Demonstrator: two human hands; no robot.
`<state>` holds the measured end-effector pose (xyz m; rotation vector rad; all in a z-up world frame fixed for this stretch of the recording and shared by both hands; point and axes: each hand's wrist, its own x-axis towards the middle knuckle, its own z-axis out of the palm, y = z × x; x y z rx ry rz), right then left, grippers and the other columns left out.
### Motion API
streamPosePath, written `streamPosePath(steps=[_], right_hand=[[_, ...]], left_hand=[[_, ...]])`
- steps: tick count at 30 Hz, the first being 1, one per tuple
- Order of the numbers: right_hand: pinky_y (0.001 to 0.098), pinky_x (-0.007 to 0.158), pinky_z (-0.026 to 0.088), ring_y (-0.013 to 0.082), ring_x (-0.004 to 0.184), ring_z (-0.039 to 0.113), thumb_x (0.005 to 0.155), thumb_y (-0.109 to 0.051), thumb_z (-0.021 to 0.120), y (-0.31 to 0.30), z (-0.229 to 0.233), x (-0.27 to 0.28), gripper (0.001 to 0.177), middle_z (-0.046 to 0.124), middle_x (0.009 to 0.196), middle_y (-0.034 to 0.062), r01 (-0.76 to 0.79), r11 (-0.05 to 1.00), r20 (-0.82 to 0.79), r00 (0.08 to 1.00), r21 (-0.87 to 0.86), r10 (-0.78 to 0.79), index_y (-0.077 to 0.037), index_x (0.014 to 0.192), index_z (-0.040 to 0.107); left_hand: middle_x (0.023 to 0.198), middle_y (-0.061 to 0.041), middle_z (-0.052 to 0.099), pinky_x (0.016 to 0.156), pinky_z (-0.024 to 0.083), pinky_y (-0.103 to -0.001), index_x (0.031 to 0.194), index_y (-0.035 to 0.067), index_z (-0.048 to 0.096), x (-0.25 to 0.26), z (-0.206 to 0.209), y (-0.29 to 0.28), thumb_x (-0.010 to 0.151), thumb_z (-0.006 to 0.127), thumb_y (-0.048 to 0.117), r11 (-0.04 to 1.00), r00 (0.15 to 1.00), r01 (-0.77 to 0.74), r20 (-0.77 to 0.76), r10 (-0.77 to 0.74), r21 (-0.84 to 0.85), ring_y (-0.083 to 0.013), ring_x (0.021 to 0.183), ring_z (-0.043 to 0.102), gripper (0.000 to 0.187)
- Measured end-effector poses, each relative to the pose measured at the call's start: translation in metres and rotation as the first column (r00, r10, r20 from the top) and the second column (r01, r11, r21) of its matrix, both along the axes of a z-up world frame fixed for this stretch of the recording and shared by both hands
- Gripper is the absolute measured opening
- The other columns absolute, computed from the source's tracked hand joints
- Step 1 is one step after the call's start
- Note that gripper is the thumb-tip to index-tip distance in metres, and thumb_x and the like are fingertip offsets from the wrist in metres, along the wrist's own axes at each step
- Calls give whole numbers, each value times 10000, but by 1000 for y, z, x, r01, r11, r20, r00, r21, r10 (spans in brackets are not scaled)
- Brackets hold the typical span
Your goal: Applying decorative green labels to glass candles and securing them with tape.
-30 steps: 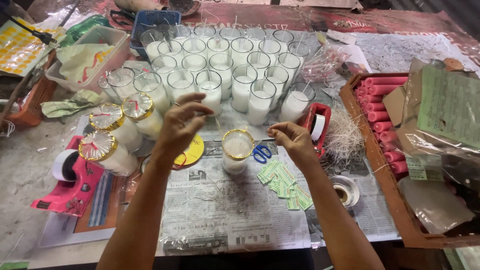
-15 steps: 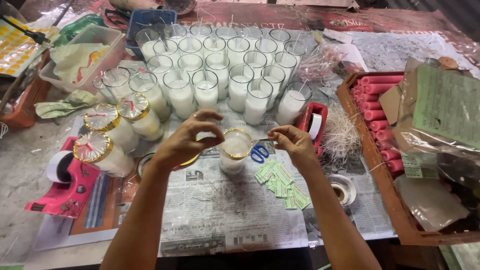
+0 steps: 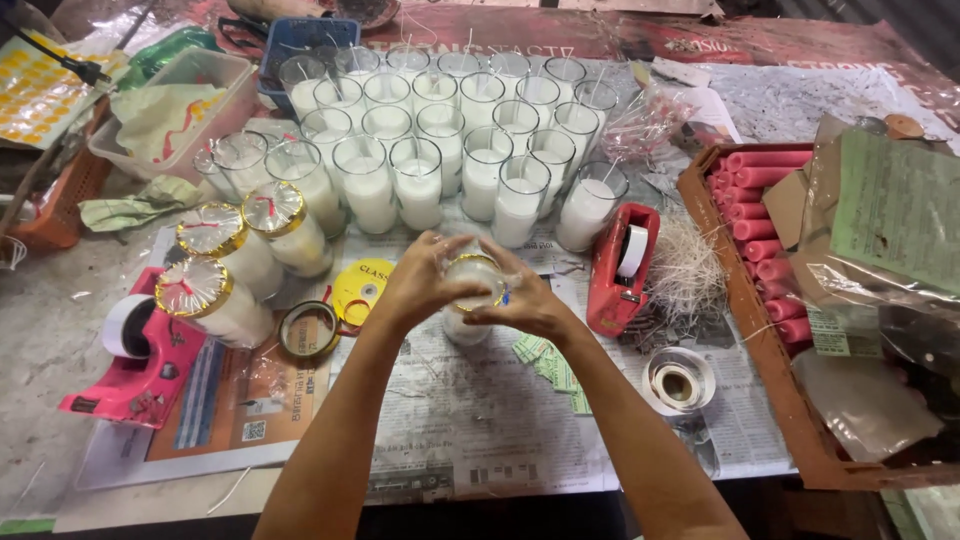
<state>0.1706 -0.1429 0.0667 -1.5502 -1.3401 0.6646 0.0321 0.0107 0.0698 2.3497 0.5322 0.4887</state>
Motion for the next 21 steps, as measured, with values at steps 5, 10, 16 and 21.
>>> streamPosePath(steps=[5,10,16,21], right_hand=[[439,929,554,316,1003,693,678,-280,945,28,-10,-6,589,691,1005,153,88,986,-36,996,140,-84,-63,1146,660],[500,712,578,376,776,705,659,-298,851,66,-66,-4,333,693,787,134,322,947,271,911,-1,-310,-79,845,682],[594,779,527,497,894,672,752,-276,790,59,-35,-34,388,674,792,303,391,907,388,820,156,-420,67,901,687],[536,835,525,447,938,662,773,-292,747,64,-58,-25,332,672,894,208,395,892,249,861,221,-443,-37,952,635]], left_hand=[[868,-48,694,749,597,-481,934,280,763,37,-6,1,828,780,311,993,999,-28,-43,33,114,-360,856,719,111],[772,31,669,661,618,-404,858,266,737,36,4,-13,843,747,185,986,997,-32,73,20,166,-272,745,728,83],[753,21,651,654,591,-375,800,262,683,24,2,-18,860,711,163,986,967,47,240,-86,163,-245,740,699,119],[760,-51,653,715,559,-390,835,183,703,15,11,-23,850,727,76,989,929,113,344,-139,96,-302,765,682,111]])
